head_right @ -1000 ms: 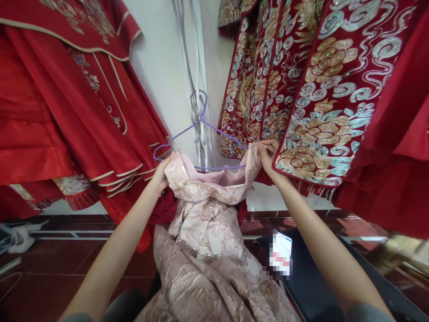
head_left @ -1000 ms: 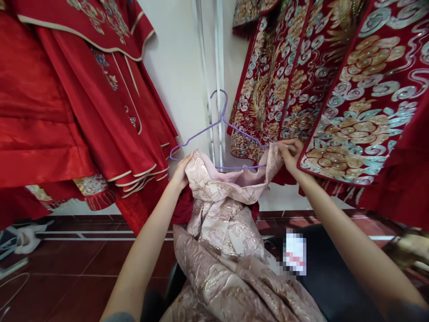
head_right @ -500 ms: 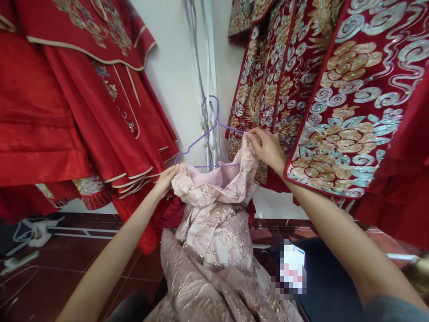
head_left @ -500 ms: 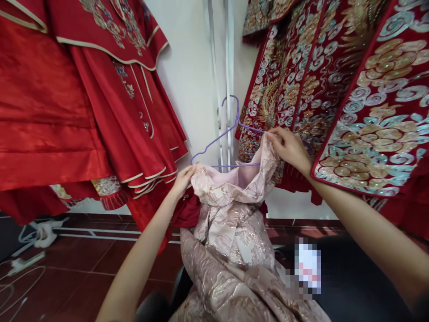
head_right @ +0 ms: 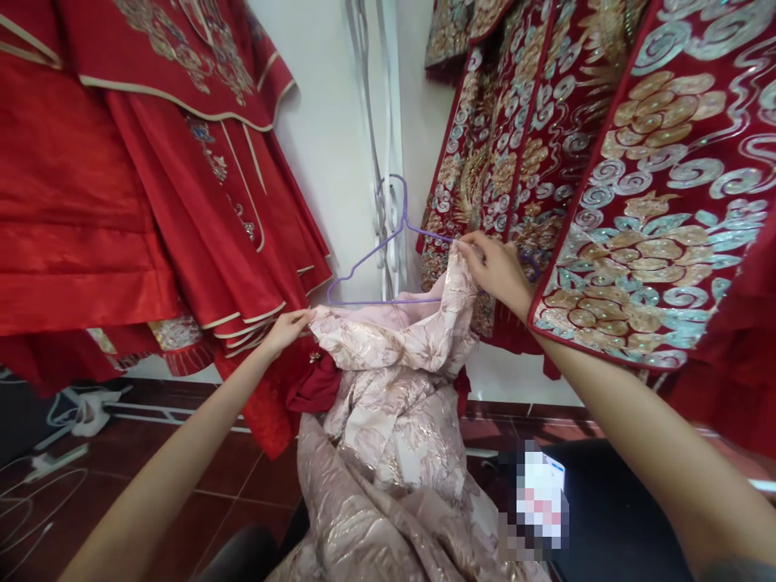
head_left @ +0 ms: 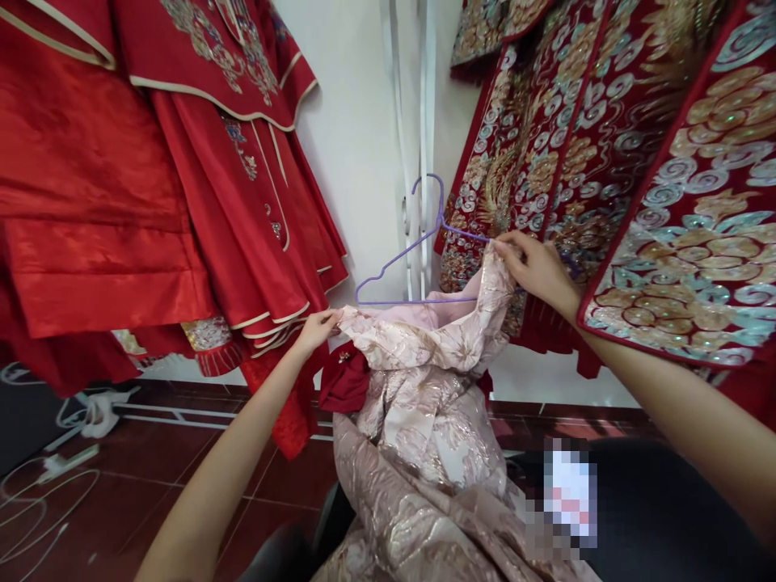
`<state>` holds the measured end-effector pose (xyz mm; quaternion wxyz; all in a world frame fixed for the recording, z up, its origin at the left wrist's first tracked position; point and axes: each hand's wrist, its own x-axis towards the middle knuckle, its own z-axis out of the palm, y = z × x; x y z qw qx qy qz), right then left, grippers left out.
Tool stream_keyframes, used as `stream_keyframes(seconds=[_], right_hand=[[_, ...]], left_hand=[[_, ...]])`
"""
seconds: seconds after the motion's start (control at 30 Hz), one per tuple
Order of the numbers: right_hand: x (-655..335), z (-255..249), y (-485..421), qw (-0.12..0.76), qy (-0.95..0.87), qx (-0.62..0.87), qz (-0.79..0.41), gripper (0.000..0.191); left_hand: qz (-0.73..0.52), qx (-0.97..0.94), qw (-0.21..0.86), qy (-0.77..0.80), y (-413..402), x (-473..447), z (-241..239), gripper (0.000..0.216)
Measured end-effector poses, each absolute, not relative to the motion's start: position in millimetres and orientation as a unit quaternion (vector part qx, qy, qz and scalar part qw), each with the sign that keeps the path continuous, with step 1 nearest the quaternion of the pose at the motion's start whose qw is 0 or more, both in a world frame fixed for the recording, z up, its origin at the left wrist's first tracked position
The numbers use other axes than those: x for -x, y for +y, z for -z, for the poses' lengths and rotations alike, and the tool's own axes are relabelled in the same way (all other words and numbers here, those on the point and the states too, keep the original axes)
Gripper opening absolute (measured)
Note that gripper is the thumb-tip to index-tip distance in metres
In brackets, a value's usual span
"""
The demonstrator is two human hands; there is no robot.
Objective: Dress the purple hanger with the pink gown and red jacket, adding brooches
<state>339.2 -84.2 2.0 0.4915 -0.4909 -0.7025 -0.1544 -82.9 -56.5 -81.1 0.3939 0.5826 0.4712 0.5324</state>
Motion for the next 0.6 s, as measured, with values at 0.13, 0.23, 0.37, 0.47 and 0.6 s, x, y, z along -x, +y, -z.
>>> stream_keyframes(seconds=[0.13,0.23,0.37,0.47,0.6], right_hand=[[-341,1,-80,0.491,-0.699,0.495,0.155,0.031],[-336,5,-81,0.485,-0.706,0.500,0.127,0.032],[-328,5,-84,0.452,-0.736,0.498,0.075,0.034],[-330,0,-84,0.439,-0.729,0.516,0.096,0.031],[-343,-4,-83,0.437,-0.734,0.497,0.150,0.029]], left_hand=[[-0.580,-0.568,0.408,0.417,-54,72,76,0.047],[-0.601,-0.564,0.404,0.397,-50,68,67,0.049],[-0.616,-0.577,0.347,0.408,-34,67,50,0.032],[-0.586,-0.634,0.287,0.416,-22,59,34,0.012],[-0.571,-0.673,0.274,0.383,-19,36,13,0.006]])
